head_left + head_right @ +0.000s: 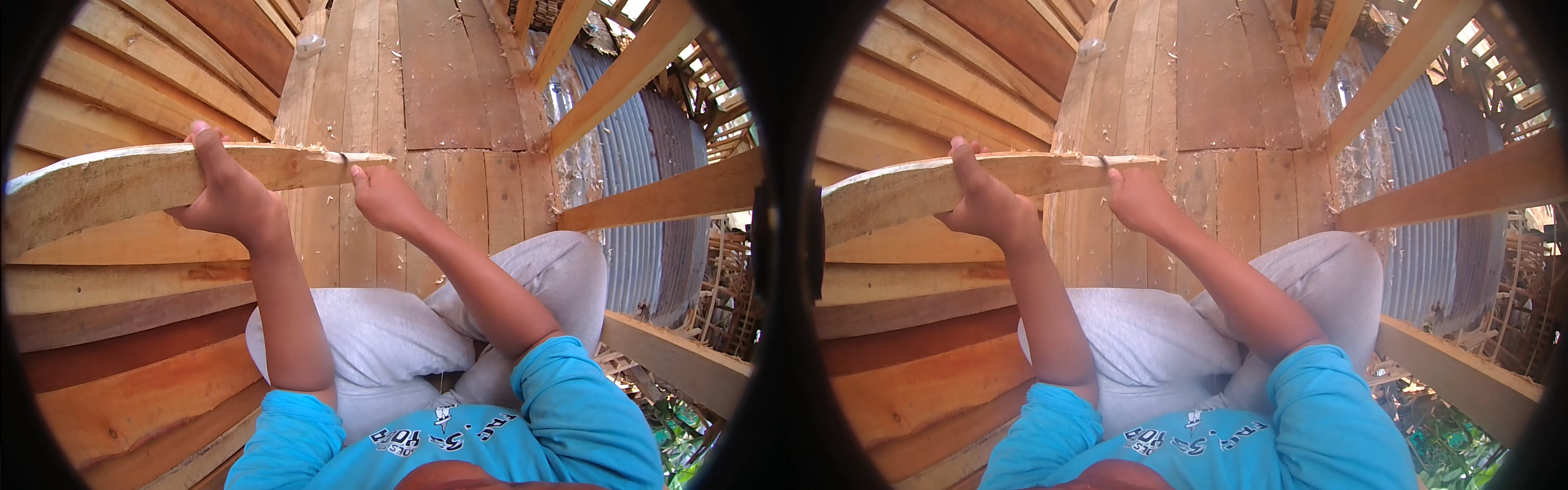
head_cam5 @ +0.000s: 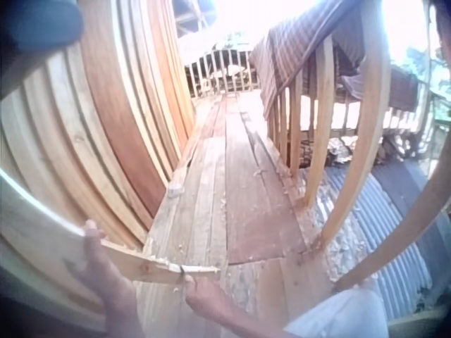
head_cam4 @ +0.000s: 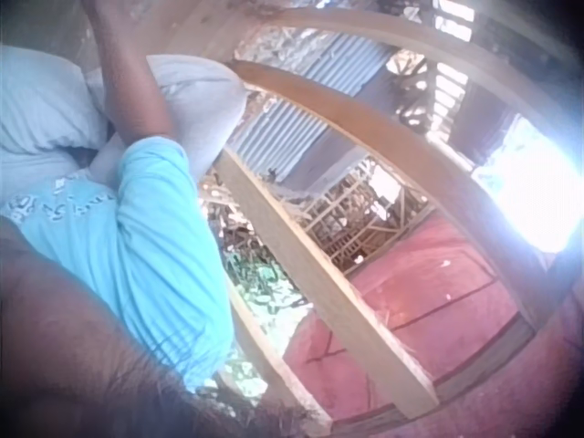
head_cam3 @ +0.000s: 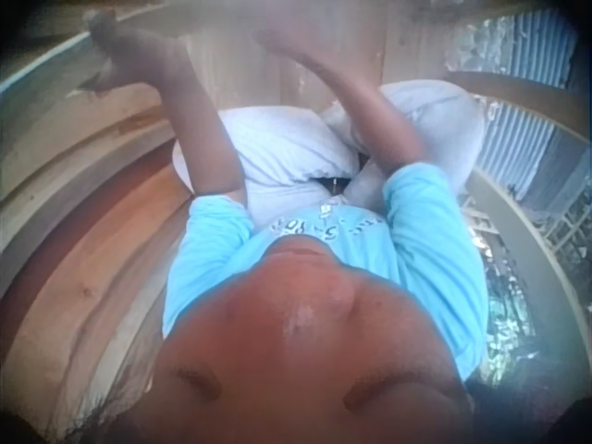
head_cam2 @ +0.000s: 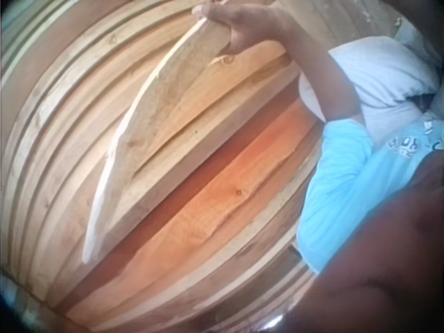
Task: The person sits on a wooden floor and uses a knife to carve a long, curved piece of wood. They repeatedly scrape the surface to remove shavings, occasionally pausing to brush debris away with their hand.
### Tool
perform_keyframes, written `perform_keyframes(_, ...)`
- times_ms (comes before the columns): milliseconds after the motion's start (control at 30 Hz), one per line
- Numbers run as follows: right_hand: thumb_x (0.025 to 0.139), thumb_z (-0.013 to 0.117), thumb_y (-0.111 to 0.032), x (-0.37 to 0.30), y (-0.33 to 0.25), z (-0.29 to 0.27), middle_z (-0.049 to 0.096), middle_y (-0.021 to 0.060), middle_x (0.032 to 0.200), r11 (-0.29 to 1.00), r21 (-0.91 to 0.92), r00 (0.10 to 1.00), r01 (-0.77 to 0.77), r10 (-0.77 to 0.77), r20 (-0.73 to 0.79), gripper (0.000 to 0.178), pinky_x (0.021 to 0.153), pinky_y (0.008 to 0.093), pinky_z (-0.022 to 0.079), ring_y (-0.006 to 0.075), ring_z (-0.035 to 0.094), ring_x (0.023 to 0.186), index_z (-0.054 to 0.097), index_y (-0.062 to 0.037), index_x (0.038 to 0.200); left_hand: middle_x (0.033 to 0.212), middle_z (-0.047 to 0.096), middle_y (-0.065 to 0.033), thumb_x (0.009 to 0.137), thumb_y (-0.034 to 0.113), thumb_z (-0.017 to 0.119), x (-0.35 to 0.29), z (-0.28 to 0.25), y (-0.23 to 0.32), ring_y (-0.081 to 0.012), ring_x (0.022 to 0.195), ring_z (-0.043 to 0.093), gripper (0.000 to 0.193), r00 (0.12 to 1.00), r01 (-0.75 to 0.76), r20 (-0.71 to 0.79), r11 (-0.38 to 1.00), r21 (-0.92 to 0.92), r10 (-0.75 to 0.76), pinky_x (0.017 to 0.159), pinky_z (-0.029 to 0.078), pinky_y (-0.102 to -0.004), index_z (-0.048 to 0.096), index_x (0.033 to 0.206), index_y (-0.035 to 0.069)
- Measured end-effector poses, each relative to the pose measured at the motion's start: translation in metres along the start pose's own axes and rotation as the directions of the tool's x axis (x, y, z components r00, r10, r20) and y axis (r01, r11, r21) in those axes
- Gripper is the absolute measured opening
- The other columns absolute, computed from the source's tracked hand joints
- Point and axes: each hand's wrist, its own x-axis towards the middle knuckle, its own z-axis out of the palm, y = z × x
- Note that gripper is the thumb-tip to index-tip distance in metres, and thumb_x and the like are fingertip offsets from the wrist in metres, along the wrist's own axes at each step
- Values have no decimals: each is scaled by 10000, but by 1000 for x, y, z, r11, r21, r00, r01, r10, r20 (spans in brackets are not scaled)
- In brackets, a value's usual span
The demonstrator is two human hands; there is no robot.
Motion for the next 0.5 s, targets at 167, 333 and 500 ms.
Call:
perform_keyframes(167,1035,368,-329,13,21,-11,630,310,766,996,25,997,-83,83,0,552,763,524,480,478,625,781,603,100,780,895,598,-63,824,25,715,-6,3,0,-125,750,580,327,999,-52,-2,998,-21,52,675,520,-266,501,1069,-2)
perform_keyframes(333,1032,365,-324,12,20,-7,647,331,822,969,39,969,-242,240,62,562,817,528,486,484,641,853,632,118,810,960,593,-74,822,37,728,1,-4,-5,-127,791,597,390,999,-47,11,999,-24,47,704,545,-255,481,1121,-9)
perform_keyframes(500,1033,355,-315,6,-1,-17,651,338,902,983,-21,979,-184,185,82,546,847,526,487,487,639,859,637,113,844,978,590,-79,823,35,729,-2,-4,-5,-128,818,607,419,998,-55,26,998,-25,55,724,556,-252,470,1149,-14)
